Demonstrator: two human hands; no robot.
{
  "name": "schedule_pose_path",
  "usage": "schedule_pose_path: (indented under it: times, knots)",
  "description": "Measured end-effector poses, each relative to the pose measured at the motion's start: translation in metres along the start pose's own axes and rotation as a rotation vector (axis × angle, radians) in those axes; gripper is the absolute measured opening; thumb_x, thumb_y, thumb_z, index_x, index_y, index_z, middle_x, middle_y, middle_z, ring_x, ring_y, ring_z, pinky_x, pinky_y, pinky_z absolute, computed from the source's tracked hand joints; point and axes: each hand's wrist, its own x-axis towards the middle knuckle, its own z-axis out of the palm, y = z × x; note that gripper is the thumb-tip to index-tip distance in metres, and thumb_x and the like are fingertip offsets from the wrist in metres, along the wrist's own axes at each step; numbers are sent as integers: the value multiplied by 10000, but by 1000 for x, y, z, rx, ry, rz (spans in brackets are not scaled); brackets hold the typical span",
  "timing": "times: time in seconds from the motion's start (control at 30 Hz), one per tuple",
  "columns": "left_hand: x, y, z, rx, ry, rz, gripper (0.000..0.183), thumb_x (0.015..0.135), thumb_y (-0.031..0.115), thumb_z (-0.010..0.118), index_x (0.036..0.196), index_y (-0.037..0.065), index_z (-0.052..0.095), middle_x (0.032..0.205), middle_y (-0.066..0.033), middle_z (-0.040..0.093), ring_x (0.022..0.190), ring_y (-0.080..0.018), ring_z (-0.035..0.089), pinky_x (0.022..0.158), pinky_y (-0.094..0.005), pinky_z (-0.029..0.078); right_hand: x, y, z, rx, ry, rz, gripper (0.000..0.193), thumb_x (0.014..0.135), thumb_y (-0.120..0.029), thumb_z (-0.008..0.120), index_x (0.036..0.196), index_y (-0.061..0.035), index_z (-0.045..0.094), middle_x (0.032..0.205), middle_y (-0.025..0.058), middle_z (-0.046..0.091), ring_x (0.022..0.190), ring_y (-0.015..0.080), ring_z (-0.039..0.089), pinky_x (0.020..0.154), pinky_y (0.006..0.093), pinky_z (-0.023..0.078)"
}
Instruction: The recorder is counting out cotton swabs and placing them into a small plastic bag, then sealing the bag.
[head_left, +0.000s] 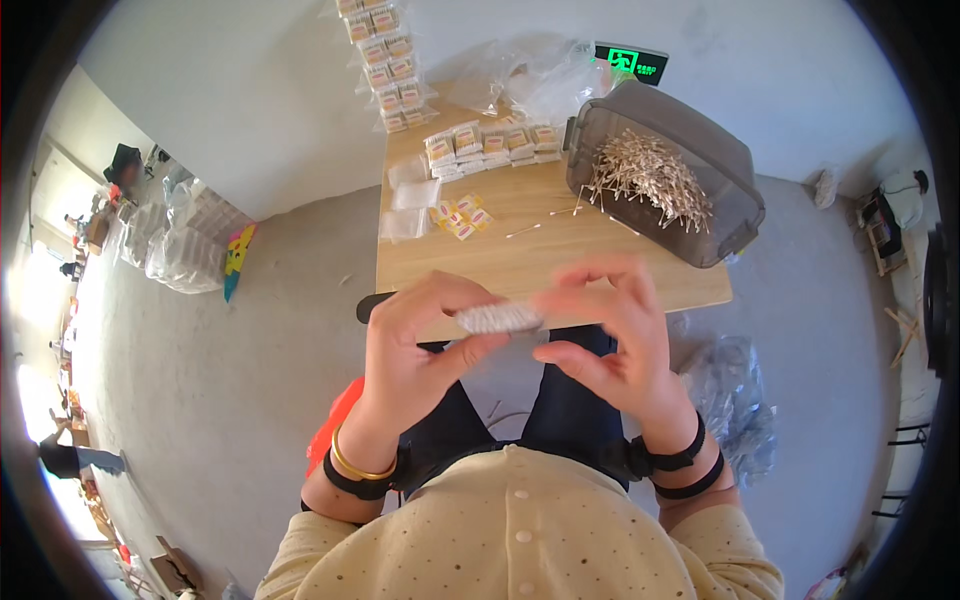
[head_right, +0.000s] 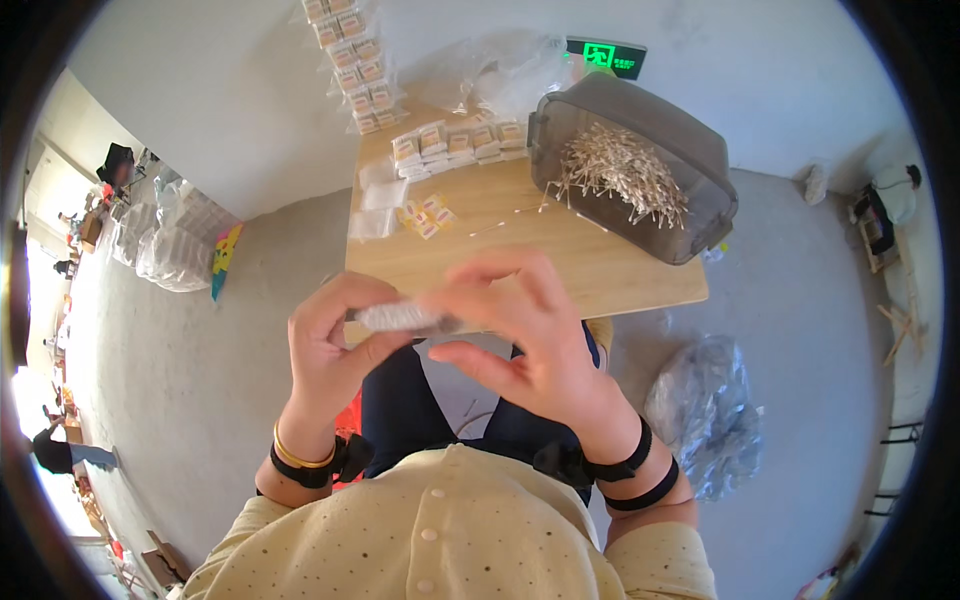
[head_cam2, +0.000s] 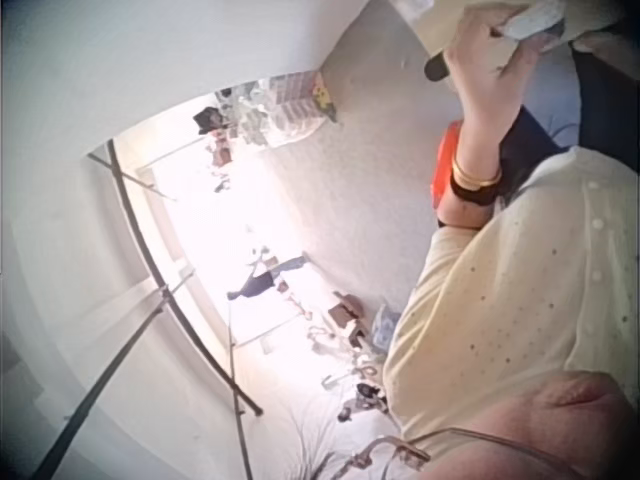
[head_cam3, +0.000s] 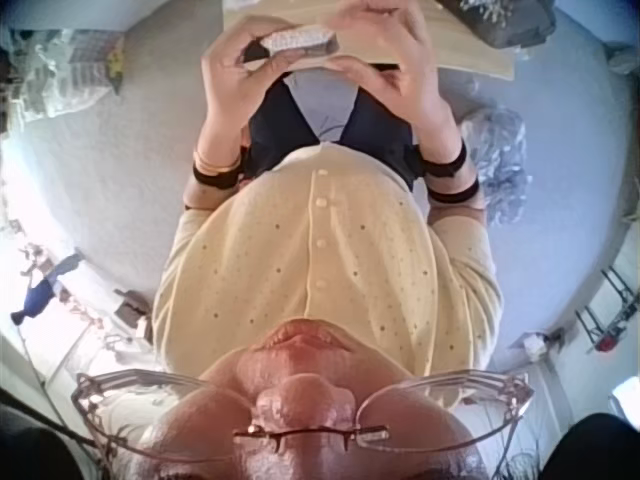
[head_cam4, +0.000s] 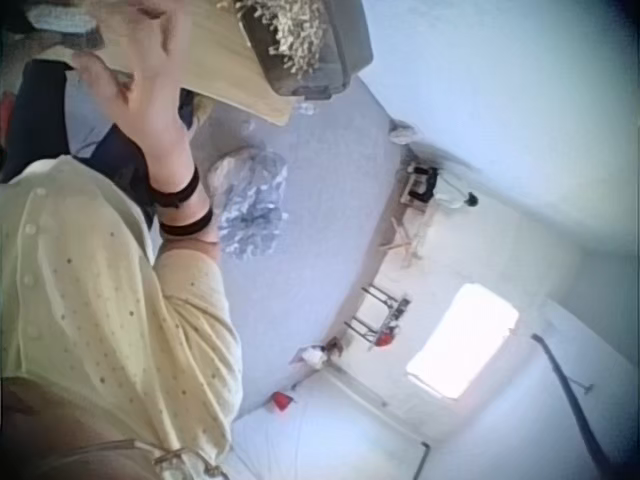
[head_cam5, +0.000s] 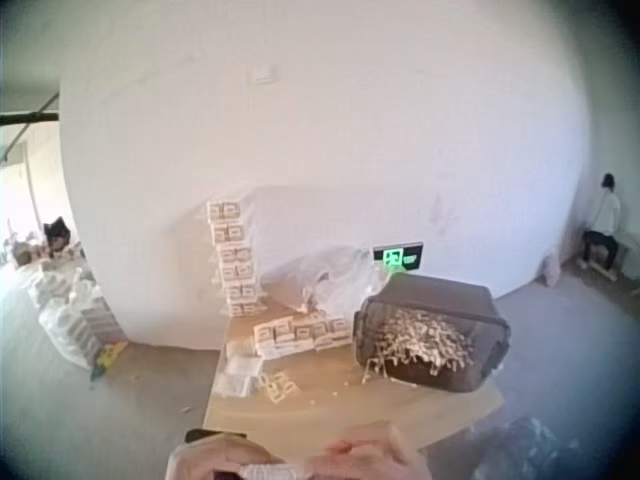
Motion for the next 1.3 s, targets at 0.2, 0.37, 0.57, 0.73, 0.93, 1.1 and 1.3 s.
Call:
schedule_pose_path:
  times: [0.2, 0.37, 0.57, 0.73, 0.93, 1.1, 1.3]
  knots:
    - [6, -63, 40, -774, 332, -468, 311, 987, 155, 743, 1228, 31, 592, 1123, -59, 715, 1018, -142, 689, 881, -309, 565, -46, 64, 57, 637, 150, 717, 221, 1041, -233, 652, 1126, -29, 637, 941, 6, 617, 854, 115, 540, 770, 292, 453]
    - [-6, -90, 50, -711, 244, -598, 406, 992, 193, 737, 1321, 42, 554, 1213, -79, 711, 1076, -133, 686, 884, -315, 578, -35, 74, 72, 334, 192, 742, 334, 1123, -306, 504, 901, -56, 513, 789, -33, 440, 760, 60, 392, 663, 261, 365]
    - [-4, -103, 37, -736, 70, -634, 474, 993, 182, 737, 1396, 16, 549, 1220, -60, 706, 1078, -125, 678, 895, -303, 572, -29, 88, 67, 393, 80, 772, 338, 1129, -295, 490, 890, -58, 530, 760, -51, 430, 739, 51, 379, 647, 253, 348]
    - [-10, -130, 40, -761, 35, -603, 452, 993, 154, 735, 1386, 20, 559, 1234, -60, 699, 1082, -120, 676, 906, -302, 569, -24, 96, 68, 253, -9, 821, 366, 1132, -288, 474, 874, -41, 553, 769, -41, 464, 751, 52, 404, 658, 255, 359]
    - [-12, -167, 52, -892, -14, -696, 492, 992, 182, 737, 1409, 15, 536, 1239, -75, 704, 1109, -146, 674, 936, -319, 549, -34, 123, 92, 228, 85, 804, 334, 1114, -255, 513, 896, -11, 579, 725, -4, 515, 690, 89, 449, 617, 307, 400]
    - [-46, -223, 48, -649, 66, -834, 529, 1017, 288, 704, 1436, 24, 519, 1219, -88, 716, 1141, -165, 658, 983, -350, 505, -29, 146, 90, -369, -151, 656, 279, 1064, -231, 565, 880, -22, 585, 677, 146, 596, 595, 321, 593, 569, 427, 444]
    - [-77, -251, 40, -610, 57, -1006, 482, 1030, 292, 665, 1438, 68, 537, 1244, -101, 706, 1118, -186, 663, 970, -341, 500, -106, 234, 92, -575, -252, 628, 259, 1018, -237, 591, 835, -55, 571, 735, 213, 632, 682, 442, 631, 592, 533, 468]
